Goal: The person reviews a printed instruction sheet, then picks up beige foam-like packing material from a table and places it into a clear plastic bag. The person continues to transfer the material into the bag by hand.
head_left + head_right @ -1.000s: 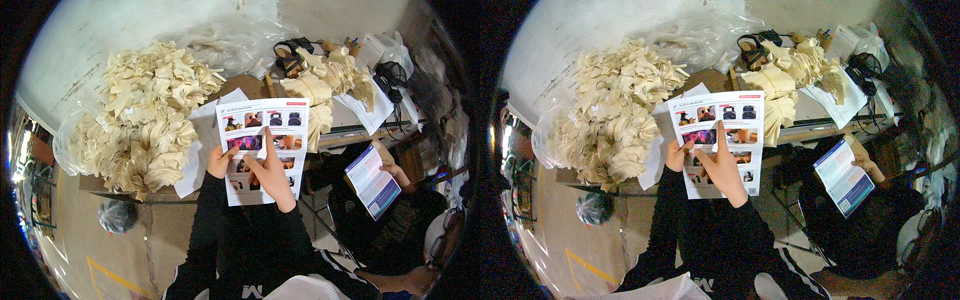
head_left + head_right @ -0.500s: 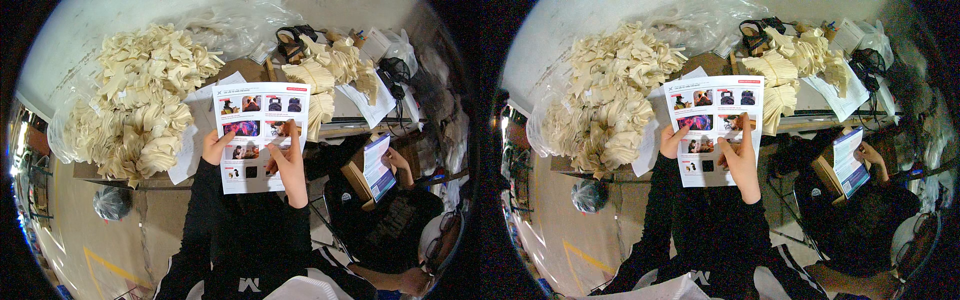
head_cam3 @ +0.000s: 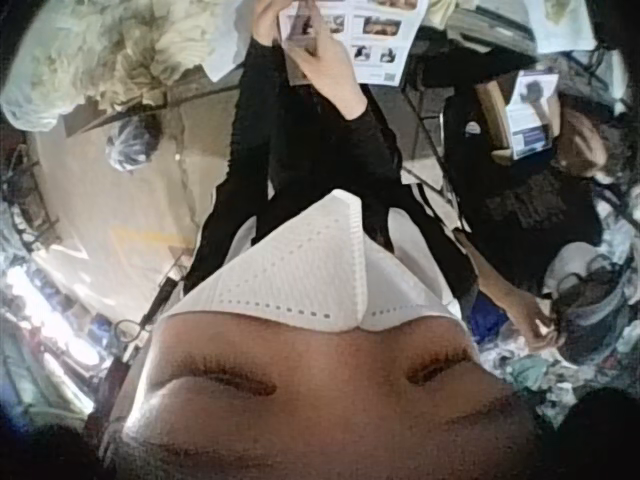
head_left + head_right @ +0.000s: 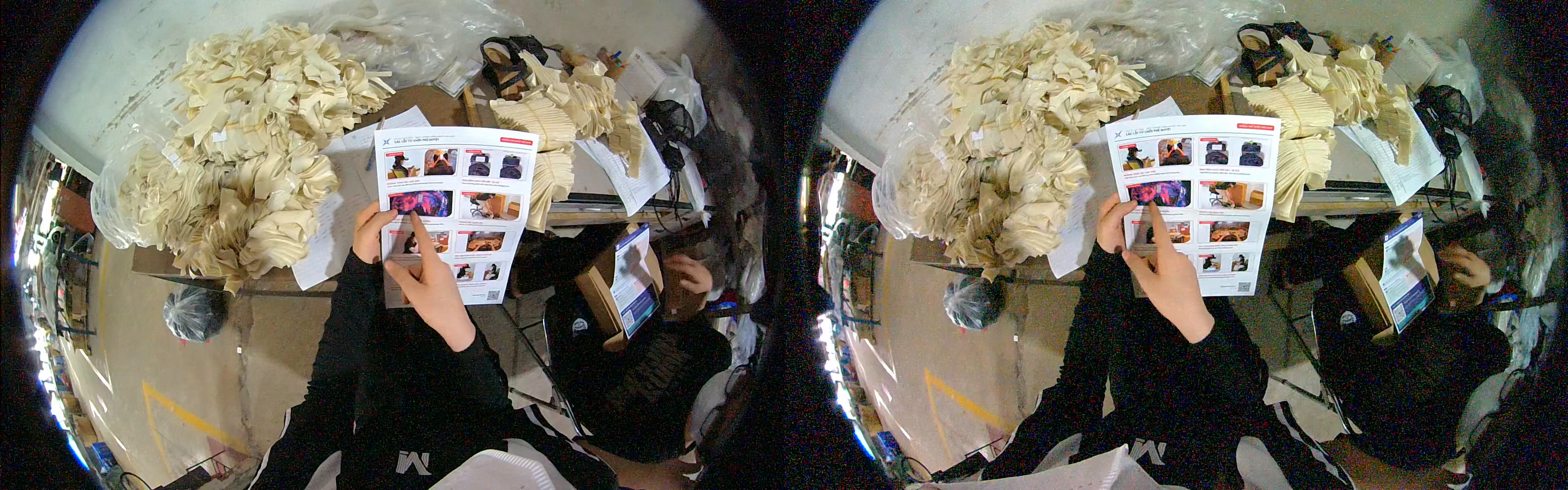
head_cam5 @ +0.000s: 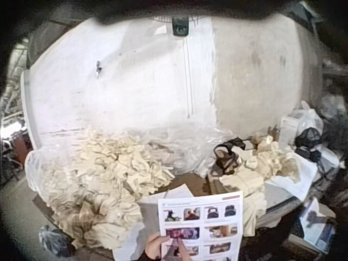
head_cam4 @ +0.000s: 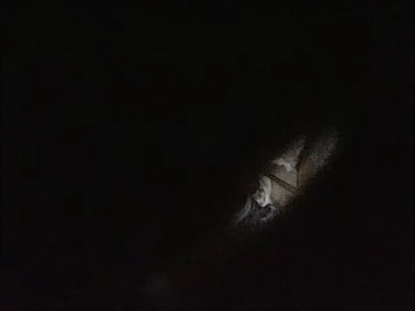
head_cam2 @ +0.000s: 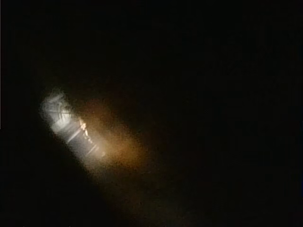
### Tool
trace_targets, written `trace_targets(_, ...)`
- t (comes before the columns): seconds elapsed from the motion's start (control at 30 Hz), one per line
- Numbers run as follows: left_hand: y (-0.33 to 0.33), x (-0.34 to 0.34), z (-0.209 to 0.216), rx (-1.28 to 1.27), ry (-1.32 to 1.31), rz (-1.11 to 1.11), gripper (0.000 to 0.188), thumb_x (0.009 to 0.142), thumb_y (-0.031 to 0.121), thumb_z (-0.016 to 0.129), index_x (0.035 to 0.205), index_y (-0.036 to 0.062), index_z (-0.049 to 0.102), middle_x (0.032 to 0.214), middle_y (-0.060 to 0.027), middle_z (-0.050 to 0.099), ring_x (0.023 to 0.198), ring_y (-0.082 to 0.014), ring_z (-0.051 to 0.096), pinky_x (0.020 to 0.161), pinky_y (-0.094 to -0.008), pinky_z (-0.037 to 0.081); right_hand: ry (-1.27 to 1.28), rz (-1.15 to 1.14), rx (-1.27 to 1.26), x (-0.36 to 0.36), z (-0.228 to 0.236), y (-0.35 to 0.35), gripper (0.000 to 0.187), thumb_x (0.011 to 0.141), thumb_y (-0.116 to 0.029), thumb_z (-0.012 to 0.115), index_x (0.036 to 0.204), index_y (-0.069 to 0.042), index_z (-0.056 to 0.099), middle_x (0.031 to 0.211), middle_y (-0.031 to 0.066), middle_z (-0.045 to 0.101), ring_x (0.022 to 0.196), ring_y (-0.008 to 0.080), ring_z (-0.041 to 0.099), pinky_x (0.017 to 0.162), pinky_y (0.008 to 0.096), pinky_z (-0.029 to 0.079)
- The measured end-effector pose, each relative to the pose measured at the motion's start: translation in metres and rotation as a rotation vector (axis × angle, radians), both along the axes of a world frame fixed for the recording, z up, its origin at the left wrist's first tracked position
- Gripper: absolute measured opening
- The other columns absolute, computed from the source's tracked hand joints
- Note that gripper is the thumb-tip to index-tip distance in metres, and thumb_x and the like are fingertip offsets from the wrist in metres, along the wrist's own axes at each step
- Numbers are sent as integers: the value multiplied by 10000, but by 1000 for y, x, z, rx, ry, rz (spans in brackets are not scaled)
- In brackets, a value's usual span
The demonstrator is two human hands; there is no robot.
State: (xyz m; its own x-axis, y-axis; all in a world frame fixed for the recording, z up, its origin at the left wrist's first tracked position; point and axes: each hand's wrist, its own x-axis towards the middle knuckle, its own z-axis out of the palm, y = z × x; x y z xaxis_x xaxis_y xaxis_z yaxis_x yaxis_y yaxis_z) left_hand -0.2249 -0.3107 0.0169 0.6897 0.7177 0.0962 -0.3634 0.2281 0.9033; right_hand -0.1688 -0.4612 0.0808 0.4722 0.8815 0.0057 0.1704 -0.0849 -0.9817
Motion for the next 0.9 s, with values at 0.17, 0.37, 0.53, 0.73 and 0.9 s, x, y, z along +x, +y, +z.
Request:
trace_targets(0.17,-1,-1,2,60,15,53,306,801,126,490,1037,-30,607,952,-74,639,868,-137,572,800,-253,415,-252,2,-119,-3,-4,6,785,818,-200,591,1428,-114,104,511,98,498,452,252,527,459,332,387)
trace_targets(0.37,-1,-1,2,-67,-9,15,319,794,114,468,1043,-34,600,960,-87,637,866,-146,580,800,-261,432,-313,15,-132,0,-8,7,789,812,-209,594,1429,-133,107,518,106,511,465,289,543,465,355,397)
trace_targets(0.53,-1,1,3,-64,3,23,327,799,115,452,1054,-36,590,980,-93,632,882,-151,580,814,-265,433,-339,16,-158,1,-9,7,787,809,-207,600,1430,-158,119,527,115,525,487,303,561,473,369,413)
trace_targets(0.73,1,0,2,-15,-28,35,335,802,106,438,1069,-38,581,1001,-94,625,912,-160,573,838,-276,426,-393,-6,-148,-1,-16,9,789,803,-210,605,1430,-174,127,536,123,547,499,317,573,488,382,438)
trace_targets(0.9,1,-1,2,-20,-12,23,362,816,112,420,1119,-47,538,1053,-118,607,954,-189,577,865,-306,430,-438,-13,-164,-1,-19,10,795,800,-212,610,1431,-179,126,529,109,548,490,309,571,484,378,439)
